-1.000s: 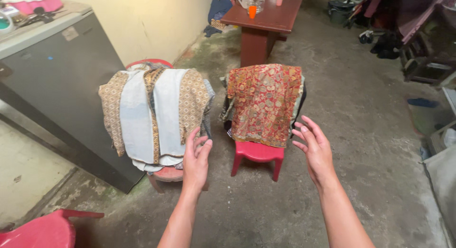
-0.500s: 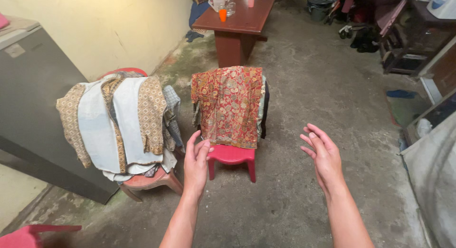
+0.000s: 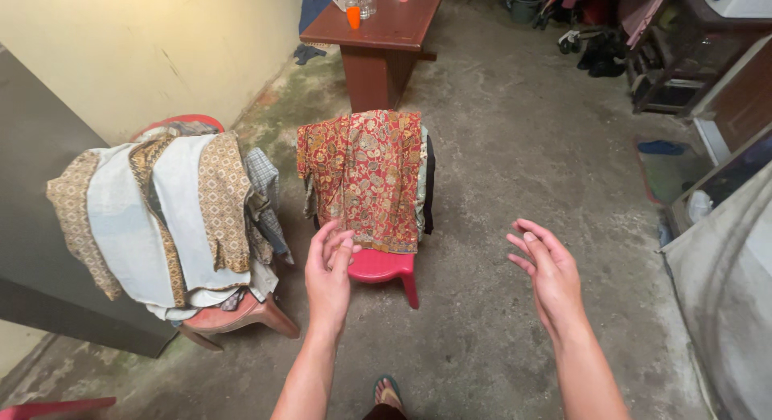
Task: The person picks up shirts from a red stool, places them on hangers, and hangs them inside a wooden wardrobe. The person handles several shirts one at a time, including a light-colored shirt, a brown shirt, and patterned shirts, placing each into the wardrobe.
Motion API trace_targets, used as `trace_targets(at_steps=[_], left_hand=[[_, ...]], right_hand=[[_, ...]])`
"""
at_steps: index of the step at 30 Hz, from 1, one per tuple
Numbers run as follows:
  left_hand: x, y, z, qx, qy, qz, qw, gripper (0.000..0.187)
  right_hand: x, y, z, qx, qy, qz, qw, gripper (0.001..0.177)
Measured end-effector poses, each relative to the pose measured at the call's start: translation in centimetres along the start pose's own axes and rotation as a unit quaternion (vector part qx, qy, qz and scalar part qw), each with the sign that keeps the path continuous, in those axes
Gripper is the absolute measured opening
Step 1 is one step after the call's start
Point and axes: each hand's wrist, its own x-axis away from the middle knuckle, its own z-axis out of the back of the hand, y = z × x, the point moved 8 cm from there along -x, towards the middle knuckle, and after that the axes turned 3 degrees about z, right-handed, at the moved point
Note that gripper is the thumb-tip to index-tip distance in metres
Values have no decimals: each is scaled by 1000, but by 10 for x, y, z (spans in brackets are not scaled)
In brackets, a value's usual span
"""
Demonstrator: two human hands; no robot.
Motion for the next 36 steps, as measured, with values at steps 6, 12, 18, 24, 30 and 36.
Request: trace_targets(at_steps=[6,12,18,24,30,36], left_hand=[[-38,-28,-15,8,-3,12,1000,46],[-113,-36,-22,28,-7,2,1000,46],[-189,-40,-35,20,-5,27,999,46],[-240,-53,-43,34,-1,36,999,44],[-279,-70,-45,35,35,27,998,53],[-314,-95,-50,-24,145,31,989,59]], right_hand=[[-41,9,-7,16,0,-2,1000,35],[-110,15,-40,22,-14,9,1000,32],[-179,12,-74,35,-13,13,999,30],[-231,28,-92,38,-12,-3,999,28],[-296,61,-103,41,-31,-32,998,27],[-392,107,-129,19,-106,-55,993,28]])
